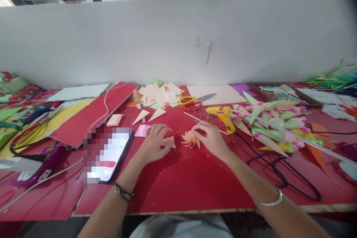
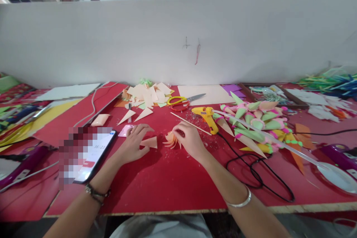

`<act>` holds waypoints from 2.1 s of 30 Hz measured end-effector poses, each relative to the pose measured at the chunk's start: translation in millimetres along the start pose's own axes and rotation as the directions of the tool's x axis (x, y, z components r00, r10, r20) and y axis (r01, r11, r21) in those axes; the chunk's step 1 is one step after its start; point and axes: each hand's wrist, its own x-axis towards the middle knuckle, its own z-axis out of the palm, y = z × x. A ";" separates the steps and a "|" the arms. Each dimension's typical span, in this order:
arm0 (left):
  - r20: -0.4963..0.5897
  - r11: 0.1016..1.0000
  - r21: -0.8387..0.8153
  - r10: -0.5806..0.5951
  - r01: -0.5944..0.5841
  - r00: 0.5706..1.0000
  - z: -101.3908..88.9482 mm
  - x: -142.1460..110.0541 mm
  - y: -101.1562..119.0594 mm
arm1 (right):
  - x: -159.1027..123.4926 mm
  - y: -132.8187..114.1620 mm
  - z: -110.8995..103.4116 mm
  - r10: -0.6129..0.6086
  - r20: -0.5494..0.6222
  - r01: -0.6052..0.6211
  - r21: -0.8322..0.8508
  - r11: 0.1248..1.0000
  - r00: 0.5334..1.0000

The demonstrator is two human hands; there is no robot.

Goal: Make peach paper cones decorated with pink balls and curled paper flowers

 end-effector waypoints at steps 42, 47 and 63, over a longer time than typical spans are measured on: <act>0.008 0.508 -0.859 -0.109 0.063 0.994 8.7 -1.3 49.6 | -17.7 -31.9 1.5 -0.147 0.045 0.110 0.457 0.883 0.988; -0.194 0.660 -0.748 -0.118 -0.069 0.974 18.8 -0.6 46.0 | -19.8 -32.6 11.1 -0.092 0.026 0.075 0.390 0.918 0.995; -0.136 0.795 -0.584 0.107 -0.167 0.985 14.4 -1.7 45.7 | -22.7 -30.3 14.7 -0.078 -0.079 0.101 0.331 0.938 0.994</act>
